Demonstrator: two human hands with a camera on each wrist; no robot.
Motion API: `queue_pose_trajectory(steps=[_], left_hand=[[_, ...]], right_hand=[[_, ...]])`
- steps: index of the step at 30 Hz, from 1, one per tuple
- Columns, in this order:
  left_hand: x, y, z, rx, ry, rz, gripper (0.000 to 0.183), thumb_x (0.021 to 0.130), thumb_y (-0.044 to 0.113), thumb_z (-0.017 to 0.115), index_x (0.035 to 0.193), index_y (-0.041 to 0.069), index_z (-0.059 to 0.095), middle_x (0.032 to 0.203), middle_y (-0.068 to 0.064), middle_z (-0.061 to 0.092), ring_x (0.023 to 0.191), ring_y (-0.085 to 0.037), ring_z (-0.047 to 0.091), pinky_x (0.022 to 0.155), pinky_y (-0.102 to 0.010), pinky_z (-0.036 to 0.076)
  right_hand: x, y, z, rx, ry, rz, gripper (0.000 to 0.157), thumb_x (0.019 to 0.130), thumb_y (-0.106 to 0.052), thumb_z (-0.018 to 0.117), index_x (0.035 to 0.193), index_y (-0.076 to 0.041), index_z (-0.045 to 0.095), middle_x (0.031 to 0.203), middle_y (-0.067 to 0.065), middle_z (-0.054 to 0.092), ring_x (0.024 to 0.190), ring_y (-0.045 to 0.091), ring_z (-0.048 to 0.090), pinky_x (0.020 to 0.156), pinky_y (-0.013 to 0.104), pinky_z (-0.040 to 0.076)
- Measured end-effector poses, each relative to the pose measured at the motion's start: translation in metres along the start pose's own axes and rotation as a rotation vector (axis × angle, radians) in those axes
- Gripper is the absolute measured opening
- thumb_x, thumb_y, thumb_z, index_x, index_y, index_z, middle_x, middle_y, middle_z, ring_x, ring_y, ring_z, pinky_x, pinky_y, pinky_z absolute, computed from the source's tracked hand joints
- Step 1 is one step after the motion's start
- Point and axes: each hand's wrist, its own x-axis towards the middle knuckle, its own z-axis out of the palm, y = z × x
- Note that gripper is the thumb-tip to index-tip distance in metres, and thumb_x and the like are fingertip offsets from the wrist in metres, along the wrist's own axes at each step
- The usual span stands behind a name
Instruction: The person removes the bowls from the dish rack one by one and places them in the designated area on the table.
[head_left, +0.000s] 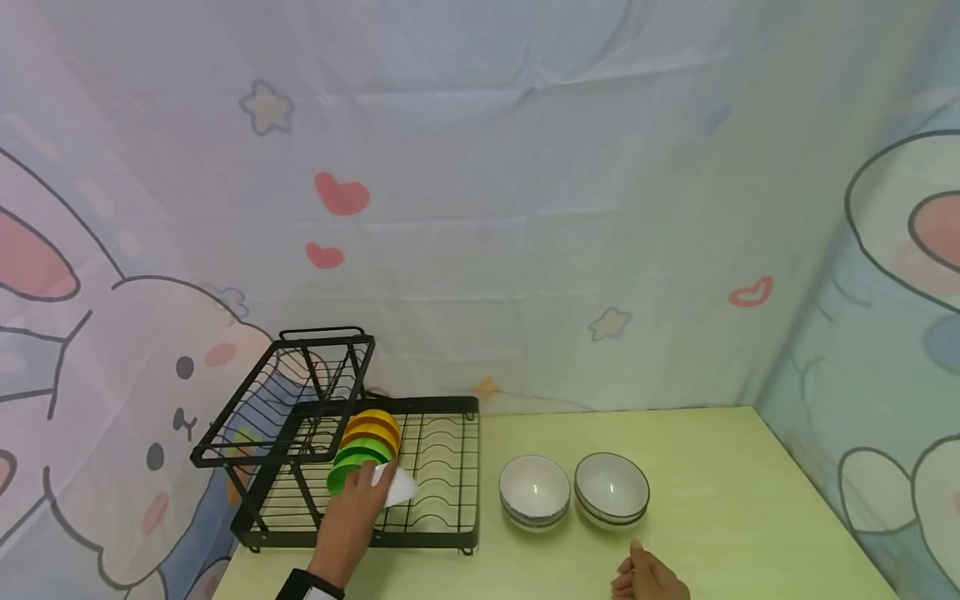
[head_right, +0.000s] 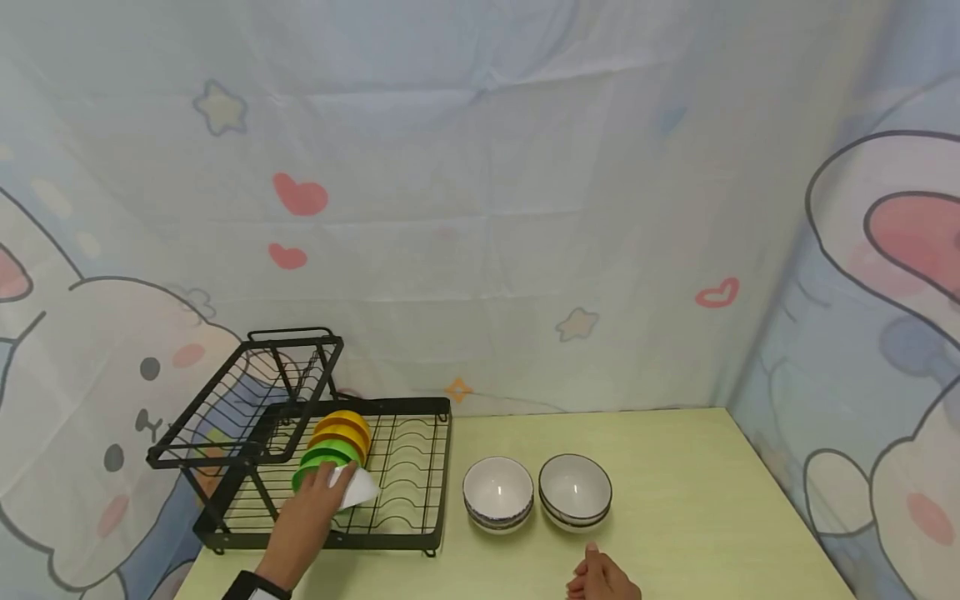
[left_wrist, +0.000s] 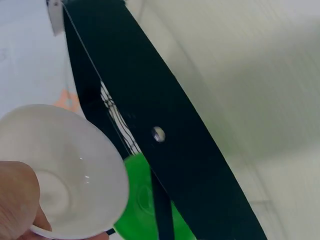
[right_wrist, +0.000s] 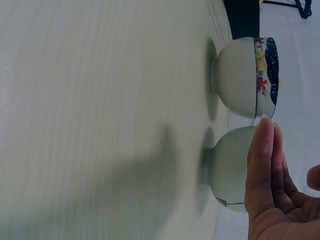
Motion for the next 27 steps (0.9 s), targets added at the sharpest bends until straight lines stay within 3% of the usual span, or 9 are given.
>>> queue_pose_trajectory(steps=[7, 12, 15, 22, 27], left_hand=[[-0.001, 0.014, -0.016, -0.280, -0.004, -0.064, 0.091, 0.063, -0.015, 0.082, 0.141, 0.016, 0.048, 0.128, -0.017, 0.054, 0.100, -0.034, 0.065, 0.063, -0.041, 0.057], [-0.005, 0.023, -0.024, -0.488, 0.009, -0.114, 0.089, 0.062, -0.021, 0.078, 0.139, 0.011, 0.047, 0.123, -0.017, 0.053, 0.090, -0.032, 0.067, 0.067, -0.042, 0.058], [-0.008, 0.031, -0.025, -0.592, 0.004, -0.121, 0.082, 0.065, -0.020, 0.077, 0.136, 0.009, 0.047, 0.121, -0.017, 0.053, 0.091, -0.032, 0.066, 0.068, -0.044, 0.057], [-0.011, 0.054, -0.024, -0.680, -0.021, -0.088, 0.071, 0.069, -0.018, 0.075, 0.130, 0.008, 0.050, 0.119, -0.014, 0.051, 0.096, -0.035, 0.067, 0.072, -0.045, 0.059], [-0.010, 0.069, -0.024, -0.693, 0.004, -0.057, 0.064, 0.070, -0.018, 0.074, 0.124, 0.010, 0.051, 0.113, -0.009, 0.048, 0.092, -0.031, 0.068, 0.069, -0.039, 0.060]], right_hand=[[-0.003, -0.001, 0.004, -0.010, -0.004, 0.006, 0.071, 0.101, -0.059, 0.034, 0.089, 0.004, 0.064, 0.068, 0.003, 0.069, 0.061, 0.017, 0.069, 0.058, 0.031, 0.057], [-0.004, 0.001, 0.008, 0.016, 0.022, -0.032, 0.057, 0.103, -0.042, 0.039, 0.086, 0.005, 0.064, 0.065, 0.003, 0.068, 0.058, 0.017, 0.069, 0.056, 0.029, 0.058], [-0.005, 0.000, 0.011, 0.020, 0.027, -0.038, 0.056, 0.104, -0.041, 0.038, 0.085, 0.005, 0.064, 0.064, 0.003, 0.067, 0.057, 0.016, 0.068, 0.055, 0.029, 0.058], [-0.010, -0.008, 0.021, -0.001, -0.014, -0.081, 0.052, 0.103, -0.042, 0.044, 0.084, 0.001, 0.065, 0.064, 0.002, 0.067, 0.058, 0.015, 0.067, 0.055, 0.027, 0.057], [-0.015, -0.010, 0.029, -0.004, -0.062, -0.087, 0.050, 0.102, -0.043, 0.046, 0.086, 0.000, 0.064, 0.067, 0.002, 0.067, 0.061, 0.016, 0.067, 0.057, 0.026, 0.056]])
